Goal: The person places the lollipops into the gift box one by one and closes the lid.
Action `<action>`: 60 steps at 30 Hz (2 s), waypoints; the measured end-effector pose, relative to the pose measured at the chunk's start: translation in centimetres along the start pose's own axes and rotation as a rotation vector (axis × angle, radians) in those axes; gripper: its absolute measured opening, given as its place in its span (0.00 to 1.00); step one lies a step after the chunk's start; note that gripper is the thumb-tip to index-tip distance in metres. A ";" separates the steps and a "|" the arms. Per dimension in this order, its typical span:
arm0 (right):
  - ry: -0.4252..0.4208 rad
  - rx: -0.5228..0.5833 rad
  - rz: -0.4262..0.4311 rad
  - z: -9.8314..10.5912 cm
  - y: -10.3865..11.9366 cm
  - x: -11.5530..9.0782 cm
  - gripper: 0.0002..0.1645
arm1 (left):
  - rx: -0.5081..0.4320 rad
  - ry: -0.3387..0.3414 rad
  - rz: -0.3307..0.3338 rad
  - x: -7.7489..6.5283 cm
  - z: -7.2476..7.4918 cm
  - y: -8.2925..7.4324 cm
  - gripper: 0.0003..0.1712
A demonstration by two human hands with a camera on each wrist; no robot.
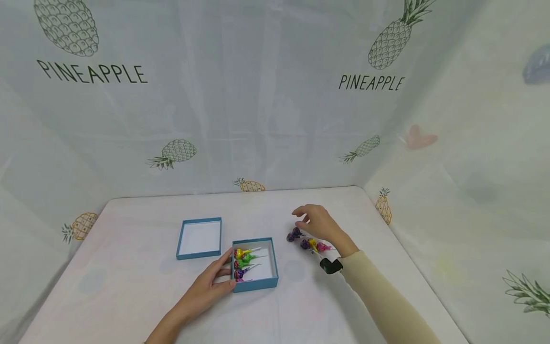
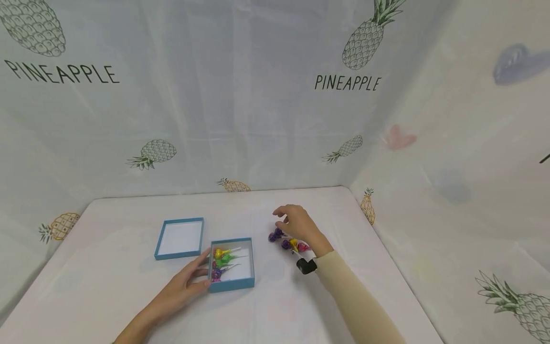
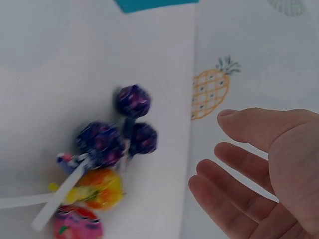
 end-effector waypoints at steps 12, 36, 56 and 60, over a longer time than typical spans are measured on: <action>0.071 0.120 -0.180 -2.5 -3.7 -0.3 0.20 | 0.010 -0.004 0.008 -0.1 -0.1 0.0 0.48; 0.132 0.129 -0.194 -4.3 -4.4 0.3 0.14 | -0.012 0.012 -0.013 -0.1 -0.1 0.0 0.48; 0.002 0.063 -0.079 -1.8 -1.0 1.1 0.12 | -0.006 -0.003 -0.008 -0.1 0.1 -0.1 0.47; -0.005 0.064 -0.002 -0.9 1.8 1.3 0.12 | -0.015 0.012 -0.023 -0.1 0.1 -0.1 0.47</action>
Point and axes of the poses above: each hand's wrist, its own x-axis towards the middle knuckle, its own z-axis out of the back of the hand, y = z × x, the point moved 6 cm from there along x, towards the middle knuckle, and after that the axes turned 10 degrees about y, right-handed, at the moved point
